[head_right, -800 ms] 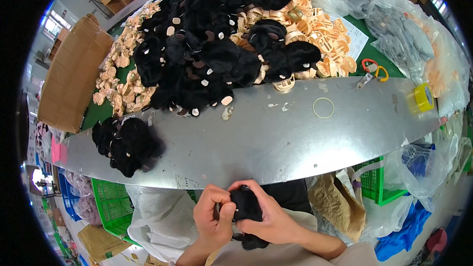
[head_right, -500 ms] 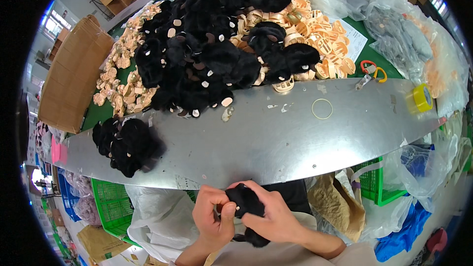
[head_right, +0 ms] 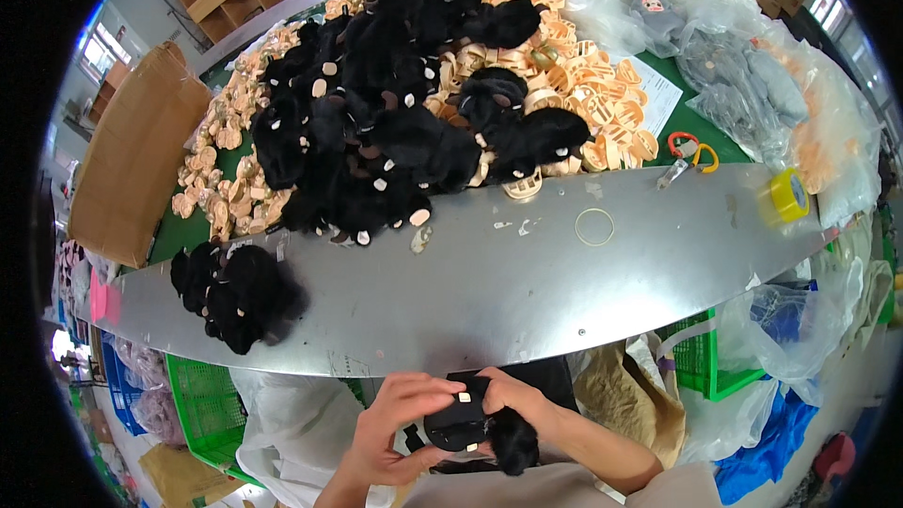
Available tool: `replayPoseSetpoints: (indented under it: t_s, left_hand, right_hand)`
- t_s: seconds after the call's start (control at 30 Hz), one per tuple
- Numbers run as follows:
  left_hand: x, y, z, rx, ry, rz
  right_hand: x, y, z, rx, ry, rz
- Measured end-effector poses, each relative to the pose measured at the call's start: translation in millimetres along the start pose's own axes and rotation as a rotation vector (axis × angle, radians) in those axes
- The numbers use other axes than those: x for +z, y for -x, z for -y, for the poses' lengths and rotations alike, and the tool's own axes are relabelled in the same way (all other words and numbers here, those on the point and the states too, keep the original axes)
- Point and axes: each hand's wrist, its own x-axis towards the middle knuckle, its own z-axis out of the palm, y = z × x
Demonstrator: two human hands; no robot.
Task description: The person repeatedly picks up black hair scrunchies and beige plastic hair clips from a table, inserts the clips into the scrunchies, and places the assembled items back on the table. The process is repeated continuously throughout the clip.
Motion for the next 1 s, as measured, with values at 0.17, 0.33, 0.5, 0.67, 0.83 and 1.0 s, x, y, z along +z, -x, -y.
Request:
replayPoseSetpoints:
  t_s: [0.17,0.33,0.5,0.67,0.83,1.0]
  left_hand:
    - [-0.6,-7.8,-2.3,-0.238,0.007,-0.048]
    - [6.9,-12.4,15.0,-0.178,-0.081,-0.081]
    - [12.4,-3.6,32.4,-0.236,0.105,-0.352]
    - [10.4,-10.4,33.5,-0.275,0.148,-0.598]
    - [10.6,-16.4,34.5,-0.249,0.155,-0.666]
    - [7.6,-11.7,35.0,-0.291,0.169,-0.626]
  right_hand:
    - [-0.9,-3.4,1.7,0.057,0.078,-0.133]
    - [13.4,-12.9,19.3,-0.099,0.406,-0.062]
    - [4.8,-24.9,64.9,-0.533,1.327,-0.482]
    - [-32.7,-44.9,131.8,-0.776,1.748,-1.158]
    - [-46.1,-73.9,152.5,-0.777,1.986,-1.349]
    - [-44.2,-66.2,149.8,-0.781,1.945,-1.256]
